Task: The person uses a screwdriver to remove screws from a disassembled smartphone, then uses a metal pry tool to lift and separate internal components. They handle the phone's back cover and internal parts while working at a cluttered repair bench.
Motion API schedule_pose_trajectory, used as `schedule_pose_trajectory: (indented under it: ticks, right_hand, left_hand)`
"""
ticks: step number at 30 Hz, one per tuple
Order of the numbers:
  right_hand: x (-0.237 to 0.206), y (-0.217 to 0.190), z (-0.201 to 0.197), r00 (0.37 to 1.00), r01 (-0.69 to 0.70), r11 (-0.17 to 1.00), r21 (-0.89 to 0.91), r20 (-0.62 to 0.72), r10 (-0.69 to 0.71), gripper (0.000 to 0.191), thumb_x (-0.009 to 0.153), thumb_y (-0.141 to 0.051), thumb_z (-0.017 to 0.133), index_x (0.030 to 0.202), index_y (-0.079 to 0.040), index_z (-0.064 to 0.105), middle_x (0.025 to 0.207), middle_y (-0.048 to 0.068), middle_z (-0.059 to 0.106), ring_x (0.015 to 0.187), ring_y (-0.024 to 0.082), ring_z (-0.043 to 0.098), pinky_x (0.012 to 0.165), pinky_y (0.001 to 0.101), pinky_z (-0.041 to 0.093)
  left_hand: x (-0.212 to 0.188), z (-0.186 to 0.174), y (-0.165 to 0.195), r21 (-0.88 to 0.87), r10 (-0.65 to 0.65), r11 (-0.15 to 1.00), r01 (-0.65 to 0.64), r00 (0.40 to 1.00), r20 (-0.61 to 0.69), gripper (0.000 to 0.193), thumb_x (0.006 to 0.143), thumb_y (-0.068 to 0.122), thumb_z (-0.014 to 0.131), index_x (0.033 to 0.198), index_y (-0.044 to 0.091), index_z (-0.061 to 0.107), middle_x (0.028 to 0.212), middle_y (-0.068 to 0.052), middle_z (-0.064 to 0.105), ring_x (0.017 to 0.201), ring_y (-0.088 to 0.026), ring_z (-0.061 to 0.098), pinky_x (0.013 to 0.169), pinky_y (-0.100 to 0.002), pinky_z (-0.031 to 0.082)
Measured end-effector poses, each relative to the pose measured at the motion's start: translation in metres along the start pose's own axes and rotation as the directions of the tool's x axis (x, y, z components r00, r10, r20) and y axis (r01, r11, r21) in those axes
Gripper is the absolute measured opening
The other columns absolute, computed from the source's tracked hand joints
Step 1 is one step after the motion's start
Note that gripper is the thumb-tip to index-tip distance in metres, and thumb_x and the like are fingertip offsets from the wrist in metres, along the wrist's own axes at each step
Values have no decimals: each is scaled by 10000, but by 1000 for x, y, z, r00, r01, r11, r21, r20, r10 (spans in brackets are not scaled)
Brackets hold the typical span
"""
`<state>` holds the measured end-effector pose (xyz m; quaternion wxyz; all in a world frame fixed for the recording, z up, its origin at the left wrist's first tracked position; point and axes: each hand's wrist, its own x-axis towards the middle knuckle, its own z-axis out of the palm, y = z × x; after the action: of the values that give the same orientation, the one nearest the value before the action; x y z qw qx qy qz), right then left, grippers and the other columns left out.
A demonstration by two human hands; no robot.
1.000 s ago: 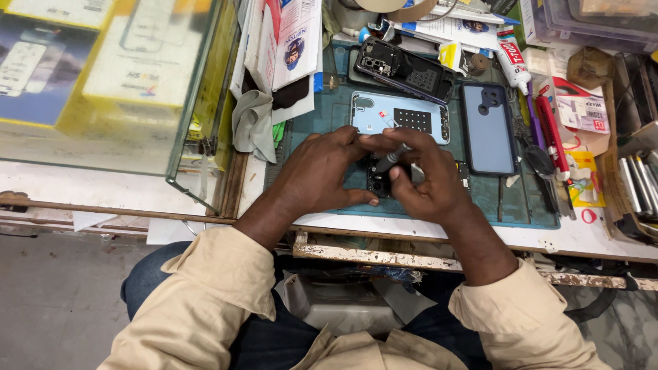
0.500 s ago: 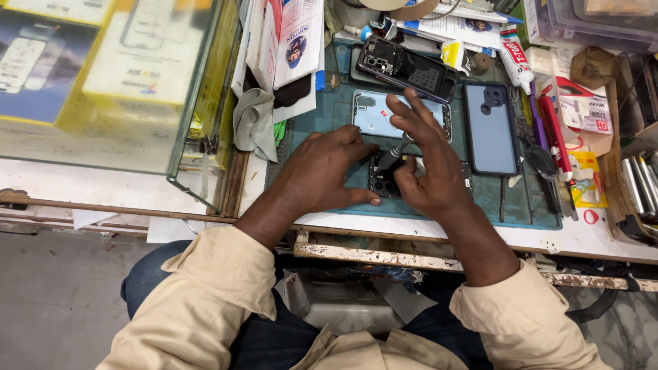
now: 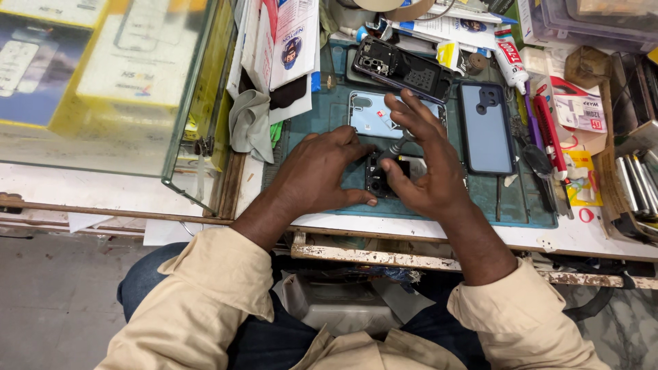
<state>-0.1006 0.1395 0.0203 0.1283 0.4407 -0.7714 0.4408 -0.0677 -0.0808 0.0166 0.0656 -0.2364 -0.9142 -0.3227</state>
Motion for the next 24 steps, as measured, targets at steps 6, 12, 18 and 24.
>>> schedule_pose_trajectory:
  ticks: [6,12,18,24]
  right_hand:
    - [0,1,1,1000,-5,1000,21,12,5,680,865,61,630,1493,-102,424,1597,187,505,1627,344,290,1350,481,302]
    - [0,-2,1,1000,11,999,31,20,-12,707,847,130,509,1504,-110,412,1606,176,503,1617,312,311,1337,484,314]
    - [2,-5,0,998,-51,996,73,24,49,718,827,134,447,1497,-123,416,1619,175,500,1637,324,312,1325,477,389]
    - [6,-7,-1,999,-41,998,47,13,41,687,796,111,535,1448,-87,448,1547,180,532,1568,326,378,1289,476,394]
  left_hand:
    - [0,0,-1,5,19,1000,-19,1000,-15,825,596,477,942,1260,55,694,1094,-113,643,1006,-328,661,883,-473,502]
    - [0,0,0,13,2,1000,-2,1000,7,824,593,492,937,1250,57,698,1082,-110,642,994,-321,668,889,-472,502]
    - [0,-2,2,-4,4,1000,-4,1000,4,823,593,491,933,1253,59,698,1064,-108,638,988,-314,667,886,-471,502]
    - [-1,-2,1,0,9,1000,-9,1000,-2,811,604,484,930,1253,55,699,1077,-110,636,991,-322,657,885,-470,498]
